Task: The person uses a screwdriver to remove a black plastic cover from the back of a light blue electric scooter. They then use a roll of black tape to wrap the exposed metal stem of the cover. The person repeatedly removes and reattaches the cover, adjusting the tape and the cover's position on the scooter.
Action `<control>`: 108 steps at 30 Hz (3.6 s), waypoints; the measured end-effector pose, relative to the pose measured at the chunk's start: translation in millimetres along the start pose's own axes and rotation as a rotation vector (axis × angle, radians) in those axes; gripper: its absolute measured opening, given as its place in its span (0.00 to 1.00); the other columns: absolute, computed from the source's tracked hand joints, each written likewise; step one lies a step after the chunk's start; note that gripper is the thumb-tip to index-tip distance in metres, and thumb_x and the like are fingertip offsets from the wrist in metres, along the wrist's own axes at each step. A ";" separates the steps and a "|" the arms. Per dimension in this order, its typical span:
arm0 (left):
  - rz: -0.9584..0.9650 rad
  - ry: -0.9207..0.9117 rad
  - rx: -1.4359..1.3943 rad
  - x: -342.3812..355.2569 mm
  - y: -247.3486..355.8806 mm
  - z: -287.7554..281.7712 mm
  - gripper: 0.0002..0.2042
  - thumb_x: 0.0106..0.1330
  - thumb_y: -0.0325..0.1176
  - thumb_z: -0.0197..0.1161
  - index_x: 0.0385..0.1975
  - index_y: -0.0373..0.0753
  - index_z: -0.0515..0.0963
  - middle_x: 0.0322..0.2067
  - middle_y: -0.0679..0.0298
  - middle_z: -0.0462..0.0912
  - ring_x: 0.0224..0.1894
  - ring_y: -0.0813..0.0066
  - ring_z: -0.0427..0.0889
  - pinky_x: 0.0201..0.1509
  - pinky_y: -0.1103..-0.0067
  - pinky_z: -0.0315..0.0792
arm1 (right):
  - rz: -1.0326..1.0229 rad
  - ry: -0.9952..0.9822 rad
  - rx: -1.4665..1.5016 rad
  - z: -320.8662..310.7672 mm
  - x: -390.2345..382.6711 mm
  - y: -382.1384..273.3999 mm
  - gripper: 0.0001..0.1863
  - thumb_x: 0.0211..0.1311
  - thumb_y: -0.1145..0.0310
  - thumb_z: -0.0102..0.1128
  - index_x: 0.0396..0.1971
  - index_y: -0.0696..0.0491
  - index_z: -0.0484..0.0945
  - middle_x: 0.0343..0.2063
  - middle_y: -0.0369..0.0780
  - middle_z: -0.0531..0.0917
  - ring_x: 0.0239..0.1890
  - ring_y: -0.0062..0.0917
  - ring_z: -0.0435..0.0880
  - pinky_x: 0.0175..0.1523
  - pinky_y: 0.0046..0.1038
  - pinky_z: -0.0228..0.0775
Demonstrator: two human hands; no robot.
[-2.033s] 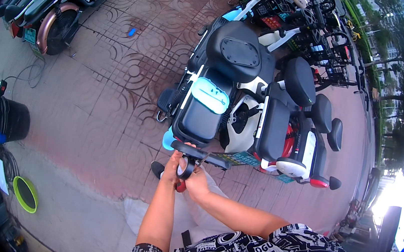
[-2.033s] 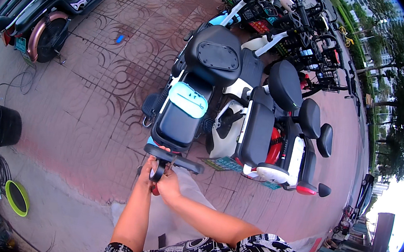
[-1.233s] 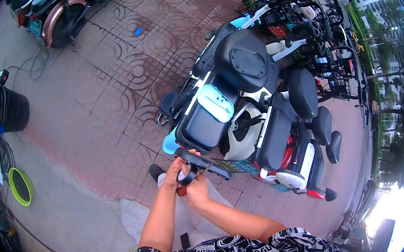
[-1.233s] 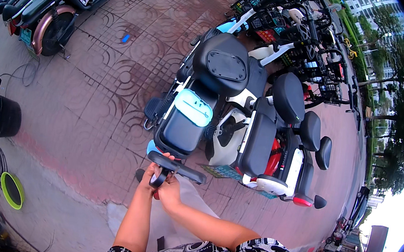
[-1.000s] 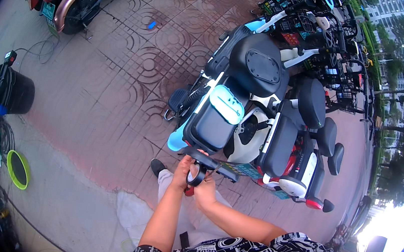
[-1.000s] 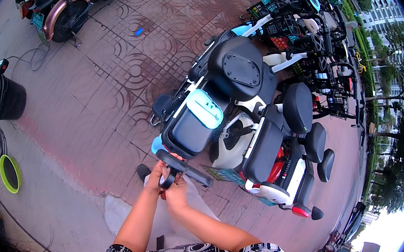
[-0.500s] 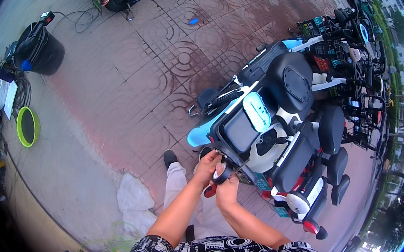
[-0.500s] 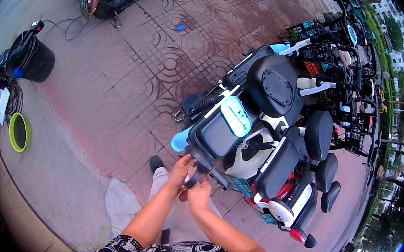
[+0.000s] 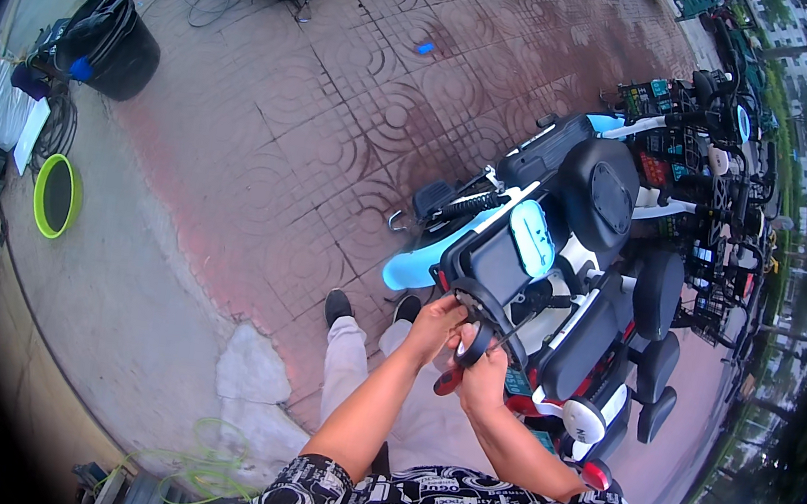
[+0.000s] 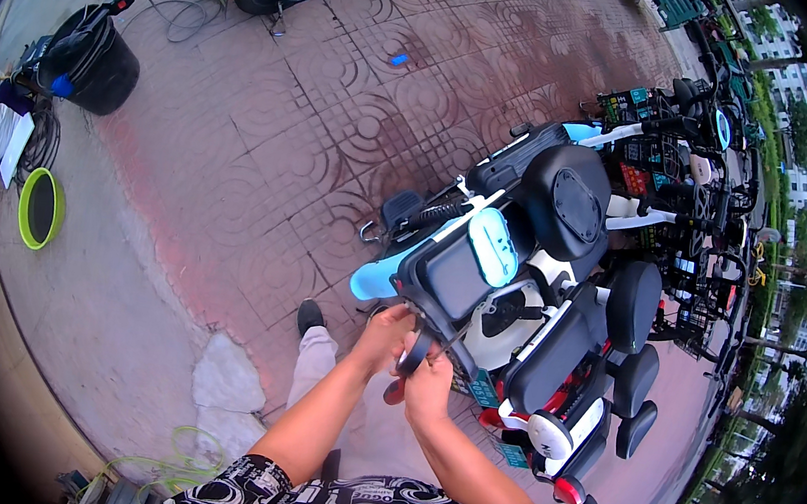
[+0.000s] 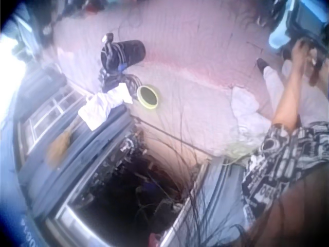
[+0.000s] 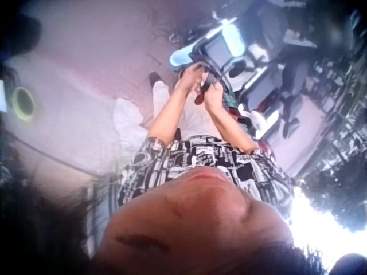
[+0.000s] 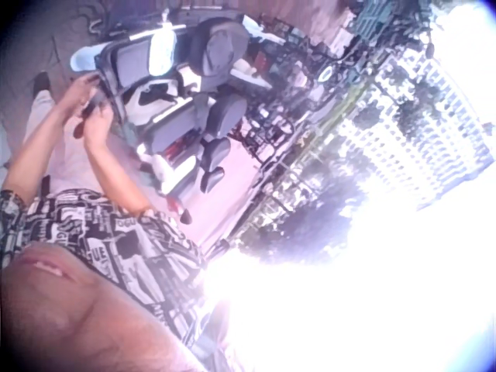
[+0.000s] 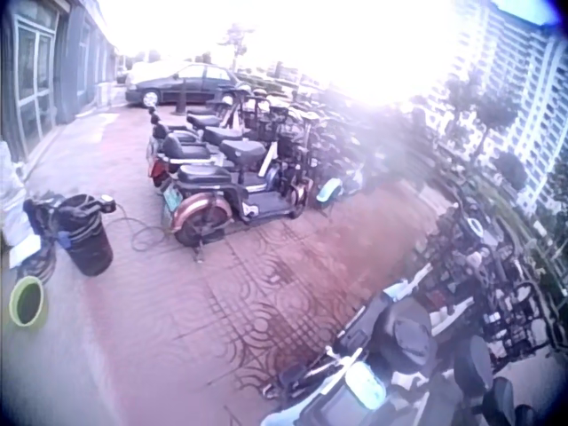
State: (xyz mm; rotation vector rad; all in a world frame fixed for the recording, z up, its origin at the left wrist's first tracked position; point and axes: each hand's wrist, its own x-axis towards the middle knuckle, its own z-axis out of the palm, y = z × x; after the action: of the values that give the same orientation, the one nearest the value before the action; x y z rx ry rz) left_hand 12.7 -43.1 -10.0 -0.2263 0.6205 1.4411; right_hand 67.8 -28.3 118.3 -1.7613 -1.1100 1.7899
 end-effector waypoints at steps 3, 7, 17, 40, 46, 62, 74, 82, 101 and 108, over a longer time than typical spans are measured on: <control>-0.006 -0.044 -0.001 -0.7 -1.1 -2.5 0.08 0.68 0.27 0.54 0.45 0.38 0.75 0.32 0.68 0.79 0.25 0.85 0.76 0.25 0.86 0.68 | -0.006 -0.022 -0.067 -7.9 -1.7 -2.8 0.09 0.66 0.64 0.56 0.31 0.54 0.76 0.23 0.34 0.78 0.18 0.14 0.73 0.22 0.17 0.63; 0.057 -0.013 0.004 13.0 -20.4 -13.8 0.08 0.69 0.27 0.52 0.44 0.38 0.75 0.33 0.68 0.80 0.31 0.82 0.77 0.31 0.85 0.71 | -0.330 -0.333 -0.359 2.3 -24.9 -29.8 0.10 0.66 0.66 0.55 0.33 0.57 0.75 0.23 0.38 0.78 0.19 0.18 0.75 0.24 0.19 0.67; 0.066 -0.129 -0.035 14.2 -9.0 -12.4 0.09 0.69 0.31 0.56 0.46 0.38 0.75 0.38 0.69 0.81 0.30 0.79 0.78 0.39 0.82 0.73 | -0.471 -0.142 -0.185 -6.2 -48.4 -152.7 0.16 0.68 0.58 0.54 0.39 0.58 0.74 0.29 0.37 0.78 0.16 0.14 0.68 0.21 0.15 0.57; 0.446 0.380 0.355 -26.9 -5.1 25.8 0.11 0.65 0.32 0.62 0.44 0.37 0.74 0.36 0.66 0.79 0.27 0.86 0.71 0.30 0.86 0.68 | -0.062 0.013 -0.211 -80.6 -95.3 -58.6 0.08 0.65 0.64 0.58 0.35 0.52 0.77 0.26 0.32 0.79 0.21 0.08 0.70 0.21 0.12 0.57; 0.389 0.508 0.232 -41.1 -7.5 36.1 0.07 0.69 0.33 0.56 0.40 0.37 0.75 0.32 0.69 0.78 0.25 0.86 0.72 0.26 0.86 0.68 | -0.007 0.008 -0.109 -84.1 -102.0 -50.7 0.07 0.66 0.65 0.57 0.36 0.53 0.77 0.26 0.32 0.80 0.20 0.09 0.70 0.22 0.12 0.58; 0.117 0.477 0.087 -44.4 -5.8 73.4 0.17 0.67 0.31 0.56 0.54 0.34 0.72 0.30 0.71 0.76 0.26 0.85 0.72 0.27 0.85 0.67 | 0.038 0.023 0.037 -92.6 -105.0 -29.6 0.07 0.66 0.68 0.52 0.38 0.55 0.75 0.27 0.36 0.79 0.19 0.16 0.70 0.25 0.18 0.62; -0.269 0.333 -0.244 -40.8 48.8 72.8 0.04 0.58 0.31 0.57 0.30 0.40 0.75 0.25 0.68 0.73 0.24 0.77 0.71 0.26 0.82 0.66 | 0.055 -0.021 0.161 -92.6 -111.2 -41.3 0.08 0.69 0.68 0.49 0.41 0.55 0.73 0.30 0.36 0.78 0.21 0.17 0.70 0.28 0.21 0.63; -0.183 0.486 -0.027 -43.7 -24.1 6.9 0.09 0.65 0.31 0.53 0.43 0.38 0.74 0.36 0.65 0.76 0.32 0.73 0.76 0.34 0.79 0.72 | 0.060 -0.076 0.116 -102.7 -95.9 -59.3 0.08 0.69 0.66 0.50 0.40 0.55 0.73 0.30 0.35 0.78 0.20 0.16 0.67 0.26 0.19 0.59; 0.320 0.431 -0.512 -21.3 -90.6 31.1 0.11 0.63 0.29 0.64 0.44 0.40 0.76 0.39 0.70 0.80 0.43 0.78 0.78 0.47 0.82 0.69 | 0.105 -0.199 0.017 -161.4 -55.4 -59.6 0.04 0.65 0.68 0.56 0.33 0.50 0.72 0.24 0.29 0.72 0.20 0.14 0.67 0.26 0.17 0.62; 0.466 0.697 -0.072 -33.2 -86.3 71.7 0.12 0.62 0.30 0.65 0.44 0.36 0.81 0.38 0.66 0.84 0.39 0.81 0.81 0.41 0.87 0.69 | 0.102 -0.256 -0.017 -162.4 -54.3 -63.4 0.04 0.65 0.68 0.56 0.31 0.49 0.71 0.23 0.30 0.72 0.20 0.14 0.67 0.27 0.16 0.62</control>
State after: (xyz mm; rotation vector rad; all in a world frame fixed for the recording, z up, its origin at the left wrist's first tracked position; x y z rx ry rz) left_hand 114.4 -47.5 47.6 -0.6927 1.2474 1.8377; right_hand 215.2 11.7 218.5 -1.6586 -1.1525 2.1204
